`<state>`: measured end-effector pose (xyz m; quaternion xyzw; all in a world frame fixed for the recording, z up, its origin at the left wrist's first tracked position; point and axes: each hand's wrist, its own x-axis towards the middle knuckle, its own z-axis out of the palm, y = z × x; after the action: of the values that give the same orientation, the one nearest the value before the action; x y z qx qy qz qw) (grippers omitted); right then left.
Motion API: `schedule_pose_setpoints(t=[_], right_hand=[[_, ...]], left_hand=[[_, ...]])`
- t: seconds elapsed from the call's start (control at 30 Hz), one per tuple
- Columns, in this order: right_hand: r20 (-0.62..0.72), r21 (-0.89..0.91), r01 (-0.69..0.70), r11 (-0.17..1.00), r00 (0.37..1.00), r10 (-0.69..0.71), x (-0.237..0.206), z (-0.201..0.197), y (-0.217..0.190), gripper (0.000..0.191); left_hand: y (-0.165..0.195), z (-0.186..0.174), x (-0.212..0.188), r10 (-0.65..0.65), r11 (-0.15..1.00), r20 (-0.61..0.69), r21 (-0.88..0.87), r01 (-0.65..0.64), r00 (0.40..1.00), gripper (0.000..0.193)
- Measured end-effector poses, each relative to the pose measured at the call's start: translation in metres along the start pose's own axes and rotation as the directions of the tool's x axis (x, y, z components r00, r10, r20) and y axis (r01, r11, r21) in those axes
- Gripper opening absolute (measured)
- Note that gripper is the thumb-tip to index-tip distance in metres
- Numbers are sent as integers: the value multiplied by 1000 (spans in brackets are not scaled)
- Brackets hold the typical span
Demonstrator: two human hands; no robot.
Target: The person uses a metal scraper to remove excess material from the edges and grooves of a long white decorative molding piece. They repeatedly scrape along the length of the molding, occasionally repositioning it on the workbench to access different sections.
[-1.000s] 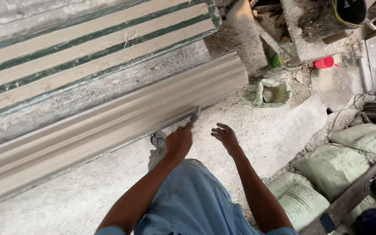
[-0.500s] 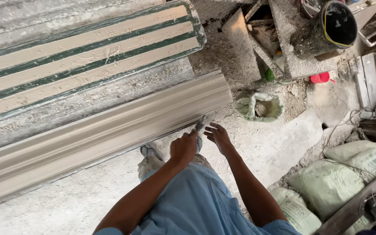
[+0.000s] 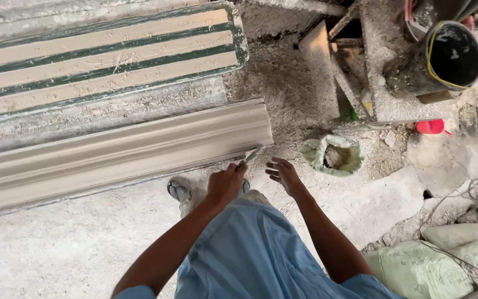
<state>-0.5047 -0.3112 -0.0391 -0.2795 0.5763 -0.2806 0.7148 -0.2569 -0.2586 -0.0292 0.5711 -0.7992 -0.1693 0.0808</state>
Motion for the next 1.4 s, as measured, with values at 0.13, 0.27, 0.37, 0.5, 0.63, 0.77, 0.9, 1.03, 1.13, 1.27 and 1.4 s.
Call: schedule_pose_setpoints(t=[0.13, 0.27, 0.37, 0.5, 0.63, 0.77, 0.9, 1.03, 1.13, 1.27, 1.4], right_hand=[[106, 42, 8, 999, 994, -12, 6, -1, -5, 58], [110, 132, -43, 990, 994, 28, 13, 0, -4, 59], [111, 191, -29, 981, 994, 8, 15, -8, -4, 59], [21, 14, 4, 1000, 1000, -5, 12, -26, -7, 61], [-30, -80, 9, 997, 999, -11, 7, -37, -4, 63], [-26, -357, 68, 932, 996, -83, 6, -42, 4, 62], [34, -476, 277, 835, 954, -297, 9, -50, 11, 56], [-155, -529, -12, 848, 984, -83, 7, -52, 19, 57], [-49, -547, 116, 829, 984, -169, 6, -46, 19, 50], [4, -451, 144, 881, 987, -159, 10, -36, 13, 50], [35, -371, 166, 913, 986, -165, 13, -34, 5, 51]], left_hand=[[20, 8, 13, -112, 992, 48, -47, 114, 993, 31], [47, 10, 33, -154, 976, 83, -142, 165, 985, 26], [50, 6, 34, -56, 996, -118, -69, 48, 991, 36], [34, -1, 23, -109, 988, 24, -107, 111, 994, 29], [39, 4, 32, -132, 975, 57, -173, 140, 990, 31], [61, 13, 49, -108, 976, 31, -189, 112, 994, 24], [42, 1, 28, -70, 986, 38, -151, 75, 997, 30], [-2, -24, -3, -67, 997, 62, -36, 70, 996, 27], [-11, -32, 0, -2, 1000, -25, 8, 2, 1000, 24], [14, -24, 23, -76, 997, 30, -24, 77, 997, 28], [41, -13, 33, -81, 988, 20, -126, 83, 996, 29]])
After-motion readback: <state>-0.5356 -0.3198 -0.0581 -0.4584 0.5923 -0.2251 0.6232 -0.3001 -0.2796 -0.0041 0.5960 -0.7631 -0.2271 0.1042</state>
